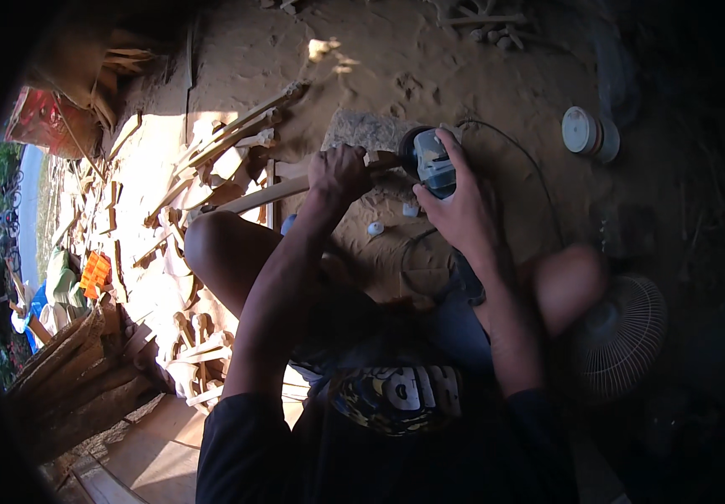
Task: The person sands the edges and surfaces of a curved wooden component using a hand-held power sander while holding the wood against a stone block.
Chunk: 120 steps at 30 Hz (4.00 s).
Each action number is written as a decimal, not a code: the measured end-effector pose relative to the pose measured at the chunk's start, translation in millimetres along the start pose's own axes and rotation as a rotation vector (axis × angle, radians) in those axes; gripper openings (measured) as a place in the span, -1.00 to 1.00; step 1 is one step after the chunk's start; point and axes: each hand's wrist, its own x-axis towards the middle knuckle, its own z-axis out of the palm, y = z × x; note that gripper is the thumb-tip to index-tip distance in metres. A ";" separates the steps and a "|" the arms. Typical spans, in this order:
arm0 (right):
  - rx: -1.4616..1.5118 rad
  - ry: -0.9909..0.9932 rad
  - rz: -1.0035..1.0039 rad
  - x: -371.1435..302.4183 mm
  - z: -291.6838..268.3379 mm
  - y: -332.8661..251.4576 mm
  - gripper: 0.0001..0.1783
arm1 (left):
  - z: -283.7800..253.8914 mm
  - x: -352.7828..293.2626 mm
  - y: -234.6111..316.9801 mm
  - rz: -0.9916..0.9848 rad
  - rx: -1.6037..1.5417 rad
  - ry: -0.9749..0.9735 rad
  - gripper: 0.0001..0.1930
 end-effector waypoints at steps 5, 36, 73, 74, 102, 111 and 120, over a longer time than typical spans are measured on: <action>0.053 -0.023 -0.040 0.9 -2.1 -2.4 -0.05 | 5.2 -2.4 -4.5 0.061 -0.027 0.131 -0.68; -0.057 0.011 -0.066 3.8 -6.7 -7.1 -0.05 | 30.9 2.3 -5.3 0.091 0.027 0.139 -0.64; 0.048 0.001 -0.122 -2.4 -4.9 1.3 0.01 | 10.7 3.9 -4.4 0.056 -0.034 0.055 -0.64; 0.006 -0.008 -0.111 -2.8 -5.3 -1.6 0.01 | 10.0 3.4 -5.4 0.053 -0.042 0.024 -0.64; 0.435 0.440 0.030 1.1 -94.5 19.8 -0.03 | -55.7 12.2 -20.1 0.025 -0.473 0.551 -0.65; 0.951 0.375 0.171 -1.4 -125.3 28.7 0.02 | -7.3 -14.4 0.7 0.041 -1.496 0.142 -0.73; 0.533 0.185 -0.006 0.5 -56.8 7.1 -0.09 | 112.6 -47.9 31.5 -0.132 -1.699 0.216 -0.77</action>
